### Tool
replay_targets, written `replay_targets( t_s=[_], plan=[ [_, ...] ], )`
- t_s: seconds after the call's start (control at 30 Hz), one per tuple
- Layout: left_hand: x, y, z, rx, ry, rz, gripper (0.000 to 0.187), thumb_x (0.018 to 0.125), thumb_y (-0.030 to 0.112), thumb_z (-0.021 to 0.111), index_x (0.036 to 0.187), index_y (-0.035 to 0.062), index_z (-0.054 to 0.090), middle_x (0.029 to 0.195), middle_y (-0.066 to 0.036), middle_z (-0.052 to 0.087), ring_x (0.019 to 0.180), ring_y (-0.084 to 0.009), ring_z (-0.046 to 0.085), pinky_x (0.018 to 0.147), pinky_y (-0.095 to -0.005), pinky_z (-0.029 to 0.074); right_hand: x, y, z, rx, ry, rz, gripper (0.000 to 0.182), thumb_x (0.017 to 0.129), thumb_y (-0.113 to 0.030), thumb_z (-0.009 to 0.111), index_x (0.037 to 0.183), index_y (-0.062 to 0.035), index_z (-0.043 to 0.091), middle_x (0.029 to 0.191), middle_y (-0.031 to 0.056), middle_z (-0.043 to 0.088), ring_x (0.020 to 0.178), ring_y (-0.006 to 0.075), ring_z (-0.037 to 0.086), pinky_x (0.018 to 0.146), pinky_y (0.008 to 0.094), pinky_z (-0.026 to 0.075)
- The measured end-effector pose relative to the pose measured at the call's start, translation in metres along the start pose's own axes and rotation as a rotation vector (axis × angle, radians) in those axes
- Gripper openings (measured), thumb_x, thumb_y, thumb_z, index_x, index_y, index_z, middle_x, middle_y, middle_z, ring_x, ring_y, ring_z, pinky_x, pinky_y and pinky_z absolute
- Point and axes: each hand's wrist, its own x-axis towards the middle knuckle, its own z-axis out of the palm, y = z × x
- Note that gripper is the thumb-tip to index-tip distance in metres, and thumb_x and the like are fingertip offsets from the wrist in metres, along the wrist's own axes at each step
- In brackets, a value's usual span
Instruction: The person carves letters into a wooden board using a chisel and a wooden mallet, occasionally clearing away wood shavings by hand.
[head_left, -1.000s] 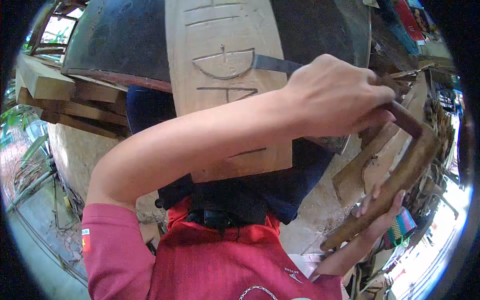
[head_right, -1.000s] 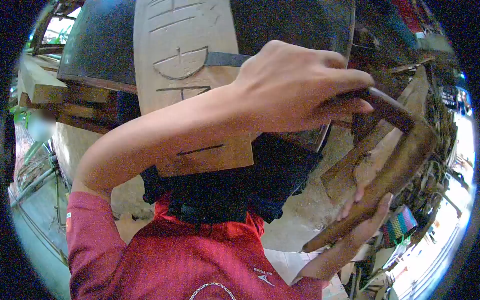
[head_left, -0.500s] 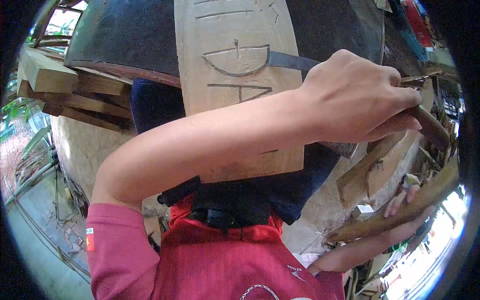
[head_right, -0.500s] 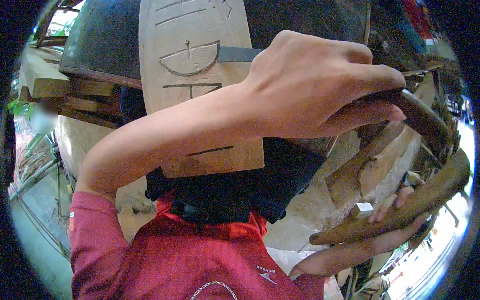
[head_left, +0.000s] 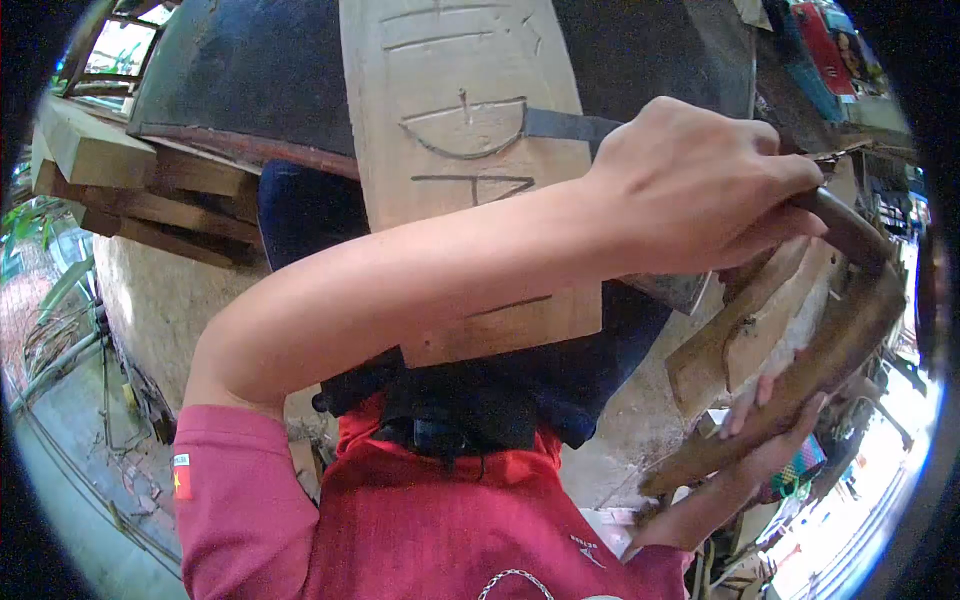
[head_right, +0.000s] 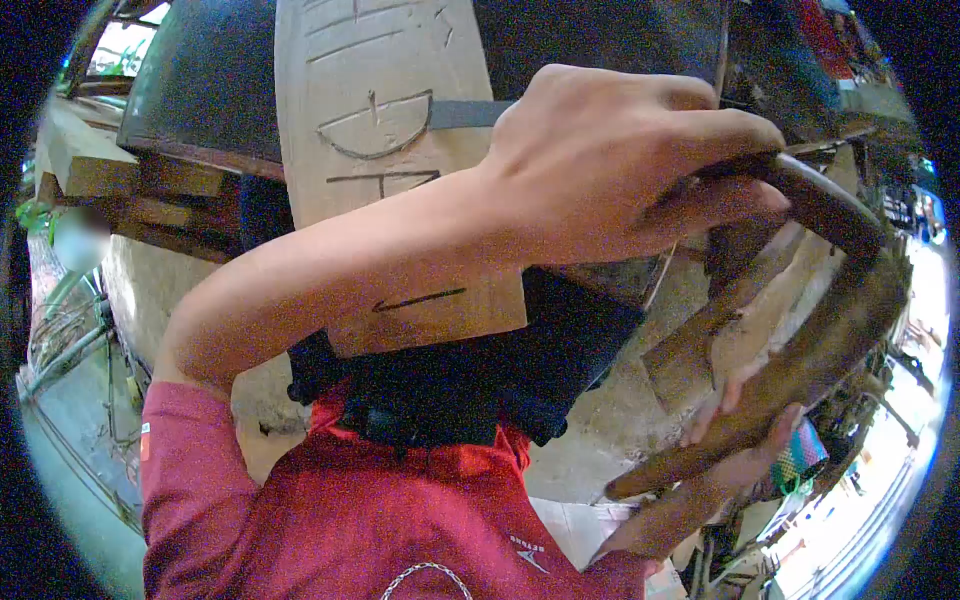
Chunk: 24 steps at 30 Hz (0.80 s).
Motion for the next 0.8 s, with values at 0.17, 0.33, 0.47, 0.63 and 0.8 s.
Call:
replay_targets(
  t_s=[0.17,0.33,0.47,0.63,0.8],
  plan=[
    [-0.005,-0.003,0.002,0.011,0.025,0.011,0.034,0.092,0.049,0.06,0.096,0.0163,0.07,0.078,-0.008,0.067,0.065,-0.0298,0.068,0.052,-0.0416,0.053,0.015,-0.013,-0.001,0.156,0.03,-0.161,0.064,0.099,-0.06,0.041,0.133,-0.0069,0.045,0.078,0.0077,0.055,0.038,0.0175,0.046,0.032,0.0287,0.042],
    [-0.002,-0.001,-0.002,0.059,0.008,-0.001,0.035,0.093,0.05,0.06,0.102,0.0187,0.07,0.074,-0.006,0.064,0.061,-0.0291,0.066,0.047,-0.04,0.05,0.011,-0.022,0.035,0.054,0.418,-0.087,0.06,0.099,-0.06,0.041,0.126,-0.0066,0.051,0.076,0.0066,0.058,0.037,0.0155,0.045,0.03,0.0267,0.038],
    [-0.004,0.0,-0.004,0.04,0.02,-0.005,0.035,0.093,0.05,0.059,0.104,0.0182,0.07,0.075,-0.007,0.063,0.06,-0.0295,0.066,0.048,-0.0407,0.05,0.026,0.012,-0.029,-0.023,0.058,-0.066,0.06,0.1,-0.059,0.041,0.128,-0.0063,0.049,0.074,0.0046,0.054,0.036,0.0145,0.043,0.031,0.0267,0.039],
    [-0.003,-0.004,-0.005,0.057,0.009,-0.005,0.035,0.094,0.049,0.058,0.107,0.0182,0.07,0.077,-0.007,0.064,0.063,-0.0303,0.066,0.049,-0.0416,0.05,0.005,-0.014,0.042,0.083,0.391,-0.086,0.06,0.101,-0.055,0.042,0.131,-0.0033,0.045,0.07,0.0035,0.049,0.035,0.0135,0.04,0.03,0.027,0.038],
    [-0.002,-0.006,-0.005,0.088,0.007,-0.013,0.035,0.094,0.049,0.059,0.107,0.0181,0.069,0.078,-0.007,0.065,0.065,-0.0305,0.067,0.049,-0.0419,0.05,0.008,0.026,0.022,0.039,-0.184,-0.089,0.061,0.101,-0.054,0.041,0.135,-0.0028,0.042,0.081,0.0064,0.05,0.04,0.0127,0.044,0.031,0.0266,0.04]
  ],
)
